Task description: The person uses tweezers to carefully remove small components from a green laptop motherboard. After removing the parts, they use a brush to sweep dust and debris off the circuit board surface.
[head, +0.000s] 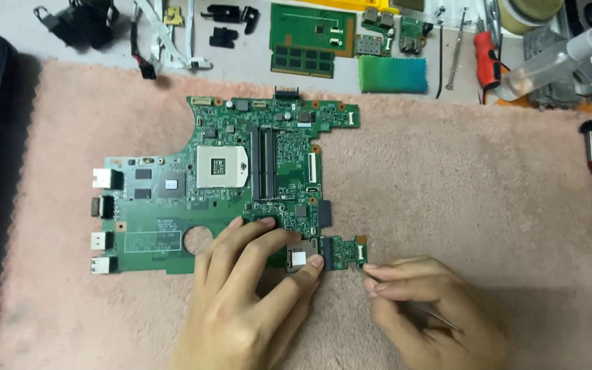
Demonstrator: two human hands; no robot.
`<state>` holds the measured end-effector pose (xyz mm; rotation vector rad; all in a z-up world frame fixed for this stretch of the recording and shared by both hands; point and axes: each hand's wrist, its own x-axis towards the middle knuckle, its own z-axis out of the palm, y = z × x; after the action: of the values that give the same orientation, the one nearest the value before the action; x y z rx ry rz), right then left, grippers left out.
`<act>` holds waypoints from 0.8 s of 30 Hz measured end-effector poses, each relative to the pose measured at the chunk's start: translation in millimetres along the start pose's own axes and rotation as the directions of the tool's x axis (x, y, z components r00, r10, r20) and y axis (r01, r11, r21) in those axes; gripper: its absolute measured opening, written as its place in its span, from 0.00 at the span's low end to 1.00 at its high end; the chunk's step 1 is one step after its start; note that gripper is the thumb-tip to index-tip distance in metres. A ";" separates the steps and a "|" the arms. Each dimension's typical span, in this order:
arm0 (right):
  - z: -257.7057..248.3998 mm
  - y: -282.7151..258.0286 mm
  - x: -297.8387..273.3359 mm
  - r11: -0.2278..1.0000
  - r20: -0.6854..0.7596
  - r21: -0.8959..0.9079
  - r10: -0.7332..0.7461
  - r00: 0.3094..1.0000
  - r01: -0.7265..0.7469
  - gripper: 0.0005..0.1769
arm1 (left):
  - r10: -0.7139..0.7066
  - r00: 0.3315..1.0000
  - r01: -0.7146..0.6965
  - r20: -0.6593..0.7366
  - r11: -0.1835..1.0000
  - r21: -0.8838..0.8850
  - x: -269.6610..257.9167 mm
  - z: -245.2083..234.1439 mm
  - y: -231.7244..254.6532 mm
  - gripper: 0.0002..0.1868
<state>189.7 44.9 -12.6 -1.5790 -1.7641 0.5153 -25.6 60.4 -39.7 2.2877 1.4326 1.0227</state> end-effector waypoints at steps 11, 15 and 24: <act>3.4 1.8 1.3 0.981 -0.198 0.181 0.104 0.975 -0.068 0.08 | -0.051 0.995 0.035 0.091 0.984 0.172 -16.1 27.4 -11.4 0.16; 4.9 14.8 1.8 0.979 -0.178 0.178 -0.068 0.982 0.100 0.05 | -0.146 0.988 0.126 0.056 0.954 0.271 -19.3 43.3 6.7 0.19; -2.6 17.3 -6.6 0.991 -0.254 0.133 0.004 0.967 0.031 0.05 | -0.218 0.956 0.276 -0.195 0.893 0.356 -3.8 77.5 61.8 0.25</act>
<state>203.6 41.1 -24.5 -1.4661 -1.5142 0.3977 68.2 38.6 -63.4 2.2220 2.0862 0.9189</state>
